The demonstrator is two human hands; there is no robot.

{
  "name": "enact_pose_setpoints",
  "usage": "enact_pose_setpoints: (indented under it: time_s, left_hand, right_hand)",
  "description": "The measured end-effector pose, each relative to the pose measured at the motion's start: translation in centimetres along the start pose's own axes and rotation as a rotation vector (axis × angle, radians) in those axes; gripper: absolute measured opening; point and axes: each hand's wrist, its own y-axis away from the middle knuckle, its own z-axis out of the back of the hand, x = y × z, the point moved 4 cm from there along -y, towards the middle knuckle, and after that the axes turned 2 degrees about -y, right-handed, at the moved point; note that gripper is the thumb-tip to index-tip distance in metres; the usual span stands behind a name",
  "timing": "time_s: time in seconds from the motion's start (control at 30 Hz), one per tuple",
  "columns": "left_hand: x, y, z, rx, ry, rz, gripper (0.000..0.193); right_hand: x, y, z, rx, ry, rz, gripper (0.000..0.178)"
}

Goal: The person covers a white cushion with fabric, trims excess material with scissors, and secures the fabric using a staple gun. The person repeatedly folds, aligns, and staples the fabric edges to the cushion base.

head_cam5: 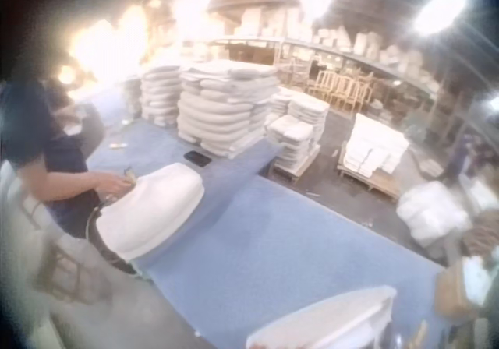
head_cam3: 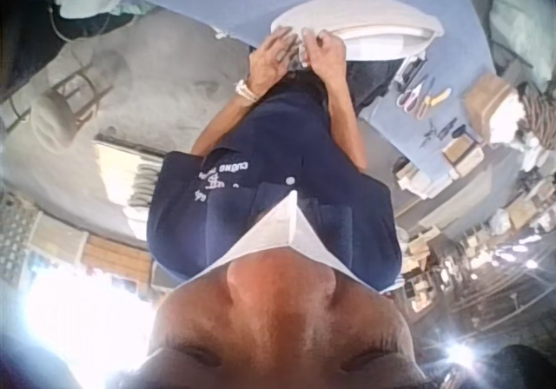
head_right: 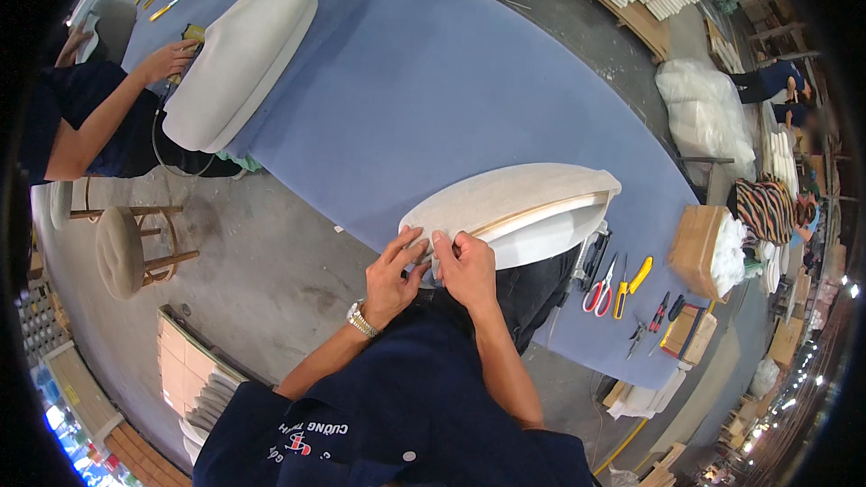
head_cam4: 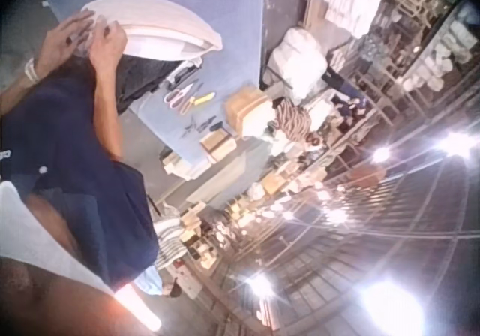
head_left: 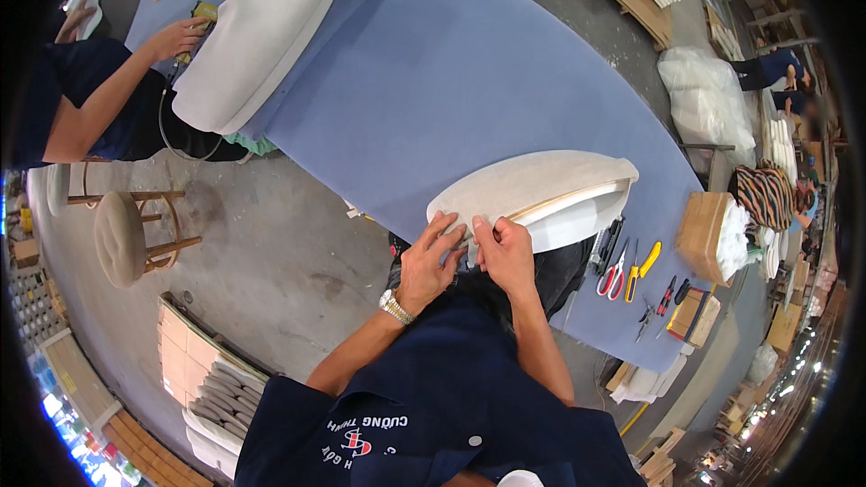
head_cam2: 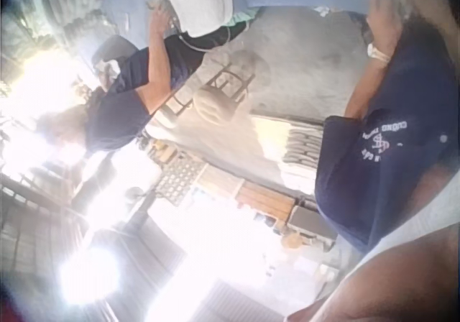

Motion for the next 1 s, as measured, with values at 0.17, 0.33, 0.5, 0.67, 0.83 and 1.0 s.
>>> enact_pose_setpoints:
  time_s: [0.17,0.33,0.5,0.67,0.83,1.0]
  left_hand:
    - [-0.3,-0.8,0.2,0.035,0.002,0.026,0.048]
    - [0.3,-0.9,0.3,0.06,0.034,0.11,0.055]
    - [0.5,-2.1,0.8,0.158,0.0,0.177,0.06]
    - [1.6,-4.4,1.8,0.365,-0.099,-0.008,0.066]
    - [2.5,-6.0,2.3,0.492,0.021,0.015,0.069]
    - [2.8,-7.1,2.6,0.523,0.056,0.011,0.067]
  right_hand:
    - [0.2,0.1,0.1,-0.03,0.1,0.035,0.048]
    - [0.4,0.4,0.2,-0.075,0.148,0.103,0.047]
    - [1.1,-0.1,0.2,-0.131,0.188,0.187,0.044]
    - [0.2,-0.9,-0.7,-0.139,0.106,0.245,0.037]
    - [0.5,-1.9,-1.2,-0.132,0.032,0.279,0.035]
    - [0.2,-3.1,-1.7,-0.129,0.028,0.333,0.033]
